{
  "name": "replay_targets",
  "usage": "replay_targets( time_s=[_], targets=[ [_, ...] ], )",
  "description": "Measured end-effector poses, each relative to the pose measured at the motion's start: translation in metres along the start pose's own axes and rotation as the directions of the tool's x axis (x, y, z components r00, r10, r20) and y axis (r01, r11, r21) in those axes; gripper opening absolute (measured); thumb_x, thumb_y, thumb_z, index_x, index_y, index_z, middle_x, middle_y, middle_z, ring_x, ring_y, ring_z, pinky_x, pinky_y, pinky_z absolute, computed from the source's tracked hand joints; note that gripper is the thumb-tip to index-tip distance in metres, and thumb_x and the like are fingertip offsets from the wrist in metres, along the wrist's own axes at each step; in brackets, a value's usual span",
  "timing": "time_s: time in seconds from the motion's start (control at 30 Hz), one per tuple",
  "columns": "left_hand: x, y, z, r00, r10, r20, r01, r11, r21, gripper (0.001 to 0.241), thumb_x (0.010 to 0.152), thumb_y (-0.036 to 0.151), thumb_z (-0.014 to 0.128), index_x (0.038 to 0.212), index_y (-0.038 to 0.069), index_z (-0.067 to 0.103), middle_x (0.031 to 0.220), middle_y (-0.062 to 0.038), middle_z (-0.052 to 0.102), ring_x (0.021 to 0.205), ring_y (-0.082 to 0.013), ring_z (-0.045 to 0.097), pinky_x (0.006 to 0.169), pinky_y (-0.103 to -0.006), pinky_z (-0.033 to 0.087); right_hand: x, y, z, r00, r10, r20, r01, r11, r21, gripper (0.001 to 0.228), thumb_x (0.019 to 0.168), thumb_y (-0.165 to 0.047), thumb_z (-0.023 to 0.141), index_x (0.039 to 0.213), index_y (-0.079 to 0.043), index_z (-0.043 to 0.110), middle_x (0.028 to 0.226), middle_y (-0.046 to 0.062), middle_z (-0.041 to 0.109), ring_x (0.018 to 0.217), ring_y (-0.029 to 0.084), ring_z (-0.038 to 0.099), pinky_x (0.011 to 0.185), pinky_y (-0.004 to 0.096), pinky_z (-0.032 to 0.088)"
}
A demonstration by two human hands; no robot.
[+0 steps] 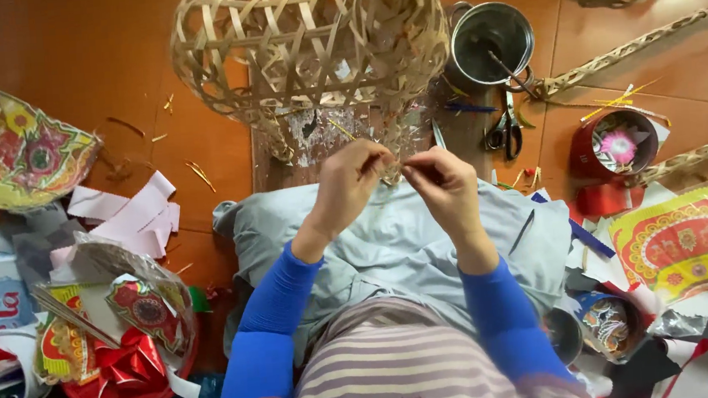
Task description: The person sits on the floor weaving thin bamboo strips into an openwork animal-shaped lantern frame, tucking and tightening strips by hand and trimming excess with scissors. They rotate the frame to work on different sides and set it down on the floor beside them.
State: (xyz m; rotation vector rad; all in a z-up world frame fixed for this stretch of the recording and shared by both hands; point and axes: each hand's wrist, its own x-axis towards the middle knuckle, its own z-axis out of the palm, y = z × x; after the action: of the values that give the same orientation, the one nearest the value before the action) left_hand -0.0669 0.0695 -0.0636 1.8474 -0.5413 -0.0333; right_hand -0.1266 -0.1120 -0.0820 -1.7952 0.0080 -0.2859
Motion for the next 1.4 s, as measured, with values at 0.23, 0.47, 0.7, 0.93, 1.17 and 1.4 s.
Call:
replay_targets(
  time_s=[0.23, 0.47, 0.7, 0.93, 1.17, 1.4],
  targets=[
    [0.054, 0.019, -0.015, 0.969, 0.208, -0.13, -0.167, 0.948, 0.272, 0.032, 0.101, 0.01, 0.071, 0.133, 0.006, 0.063, 0.074, -0.011, 0.067, 0.059, -0.0225, 0.067, 0.055, -0.0363, 0.05, 0.022, -0.018, -0.009, 0.987, 0.011, -0.16, 0.007, 0.994, 0.112, 0.005, 0.097, 0.004, 0.074, 0.098, 0.002, 0.07, 0.084, -0.002, 0.058, 0.075, 0.002, 0.052, 0.066, 0.018, 0.041],
    [0.087, 0.01, -0.015, 0.993, -0.057, 0.101, 0.021, 0.946, 0.322, 0.039, 0.11, 0.029, 0.052, 0.137, 0.002, 0.056, 0.062, -0.013, 0.07, 0.052, -0.0234, 0.068, 0.052, -0.0378, 0.053, 0.035, -0.032, -0.018, 0.986, 0.034, -0.162, -0.017, 0.994, 0.108, 0.004, 0.099, 0.0, 0.071, 0.098, 0.001, 0.068, 0.081, -0.004, 0.065, 0.072, 0.001, 0.058, 0.064, 0.018, 0.046],
    [0.088, 0.01, -0.009, 0.965, -0.192, 0.18, 0.23, 0.946, -0.228, 0.028, 0.109, 0.021, 0.05, 0.124, -0.002, 0.057, 0.063, -0.008, 0.07, 0.05, -0.014, 0.069, 0.044, -0.0272, 0.053, 0.053, -0.026, -0.006, 0.968, -0.099, -0.231, 0.072, 0.99, -0.12, 0.006, 0.098, -0.001, 0.073, 0.096, 0.002, 0.068, 0.076, 0.001, 0.063, 0.067, 0.004, 0.055, 0.06, 0.021, 0.044],
    [0.082, 0.012, 0.006, 0.99, -0.141, 0.006, 0.142, 0.988, -0.068, 0.027, 0.108, 0.019, 0.052, 0.123, 0.0, 0.064, 0.06, -0.009, 0.068, 0.045, -0.0121, 0.065, 0.041, -0.0287, 0.049, 0.064, -0.027, 0.006, 0.904, -0.349, -0.247, 0.234, 0.887, -0.398, 0.008, 0.095, 0.002, 0.073, 0.098, 0.0, 0.066, 0.083, 0.011, 0.063, 0.068, 0.018, 0.063, 0.063, 0.03, 0.051],
    [0.086, 0.012, -0.01, 0.991, -0.128, 0.037, 0.13, 0.99, -0.05, 0.027, 0.106, 0.018, 0.055, 0.125, -0.001, 0.063, 0.072, -0.017, 0.07, 0.055, -0.0177, 0.07, 0.049, -0.0332, 0.053, 0.074, -0.034, 0.008, 0.879, -0.444, -0.176, 0.322, 0.823, -0.468, 0.017, 0.095, 0.005, 0.072, 0.11, 0.001, 0.067, 0.092, 0.015, 0.061, 0.075, 0.026, 0.063, 0.066, 0.033, 0.051],
    [0.09, -0.054, -0.002, 0.973, 0.224, 0.049, -0.229, 0.945, 0.235, 0.028, 0.108, 0.019, 0.058, 0.129, 0.002, 0.066, 0.093, -0.024, 0.072, 0.079, -0.0311, 0.071, 0.064, -0.0388, 0.056, 0.088, -0.017, 0.007, 0.935, -0.223, -0.277, 0.166, 0.963, -0.214, 0.021, 0.097, -0.001, 0.076, 0.113, -0.001, 0.062, 0.093, 0.008, 0.074, 0.082, 0.013, 0.073, 0.074, 0.027, 0.057]
  ],
)
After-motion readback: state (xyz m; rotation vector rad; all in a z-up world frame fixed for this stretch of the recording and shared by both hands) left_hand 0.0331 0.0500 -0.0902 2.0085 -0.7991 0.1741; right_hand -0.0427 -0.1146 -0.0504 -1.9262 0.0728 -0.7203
